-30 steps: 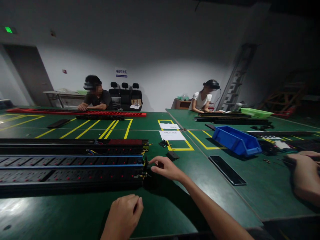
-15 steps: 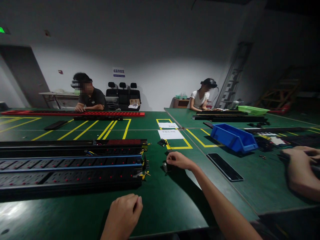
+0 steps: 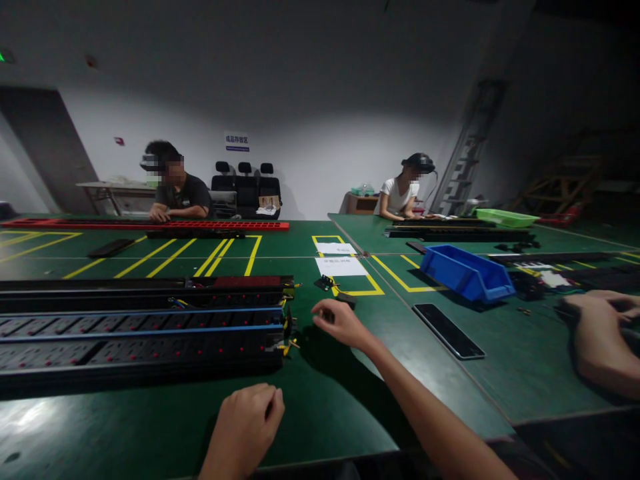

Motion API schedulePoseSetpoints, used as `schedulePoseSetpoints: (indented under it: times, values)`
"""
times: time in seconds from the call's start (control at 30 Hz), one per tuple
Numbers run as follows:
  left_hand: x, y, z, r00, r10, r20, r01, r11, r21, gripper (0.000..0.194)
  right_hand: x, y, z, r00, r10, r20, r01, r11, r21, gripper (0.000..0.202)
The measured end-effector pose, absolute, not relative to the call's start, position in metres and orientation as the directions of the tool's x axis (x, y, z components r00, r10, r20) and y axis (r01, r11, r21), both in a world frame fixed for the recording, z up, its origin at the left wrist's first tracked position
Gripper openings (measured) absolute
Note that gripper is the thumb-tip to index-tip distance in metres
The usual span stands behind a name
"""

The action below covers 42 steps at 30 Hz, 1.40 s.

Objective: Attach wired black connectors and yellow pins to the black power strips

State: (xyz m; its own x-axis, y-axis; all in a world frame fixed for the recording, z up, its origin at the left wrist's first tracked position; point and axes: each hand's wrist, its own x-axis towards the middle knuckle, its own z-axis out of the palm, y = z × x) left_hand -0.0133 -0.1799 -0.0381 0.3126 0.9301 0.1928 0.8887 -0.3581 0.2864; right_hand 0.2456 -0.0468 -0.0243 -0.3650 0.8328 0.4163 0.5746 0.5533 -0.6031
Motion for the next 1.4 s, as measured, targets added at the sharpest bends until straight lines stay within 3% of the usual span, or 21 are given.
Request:
schedulePoseSetpoints:
  times: [0.1, 0.23, 0.57, 0.77, 0.93, 1.13, 1.3, 1.4]
  values:
    - [-0.014, -0.18, -0.039, 0.316, 0.931, 0.184, 0.895, -0.357, 0.269, 0.045, 0.217, -0.065, -0.02, -0.533, 0.73, 0.429, 0.39, 0.661, -0.641, 0.03]
    - [-0.013, -0.18, -0.04, 0.308, 0.936, 0.169, 0.901, -0.344, 0.263, 0.044, 0.201, -0.079, -0.021, -0.63, 0.663, 0.404, 0.342, 0.704, -0.622, 0.045]
    - [-0.014, -0.18, -0.039, 0.315, 0.935, 0.165, 0.9, -0.349, 0.261, 0.044, 0.204, -0.074, -0.024, -0.604, 0.717, 0.348, 0.398, 0.649, -0.648, 0.021]
    - [-0.014, -0.18, -0.042, 0.303, 0.941, 0.154, 0.902, -0.335, 0.273, 0.043, 0.195, -0.076, -0.028, -0.643, 0.648, 0.408, 0.407, 0.741, -0.534, 0.021]
    - [-0.013, -0.178, -0.044, 0.304, 0.937, 0.171, 0.899, -0.341, 0.274, 0.042, 0.19, -0.08, -0.026, -0.653, 0.619, 0.436, 0.371, 0.764, -0.528, 0.026]
    - [-0.014, -0.178, -0.046, 0.303, 0.937, 0.175, 0.9, -0.341, 0.271, 0.042, 0.181, -0.087, -0.029, -0.605, 0.655, 0.452, 0.334, 0.725, -0.603, 0.047]
    - [-0.015, -0.179, -0.046, 0.3, 0.939, 0.169, 0.897, -0.338, 0.286, 0.043, 0.189, -0.081, -0.022, -0.385, 0.757, 0.528, 0.326, 0.647, -0.69, 0.033]
    - [-0.014, -0.179, -0.044, 0.306, 0.936, 0.173, 0.892, -0.345, 0.293, 0.044, 0.213, -0.065, -0.014, -0.247, 0.795, 0.554, 0.437, 0.602, -0.668, 0.024]
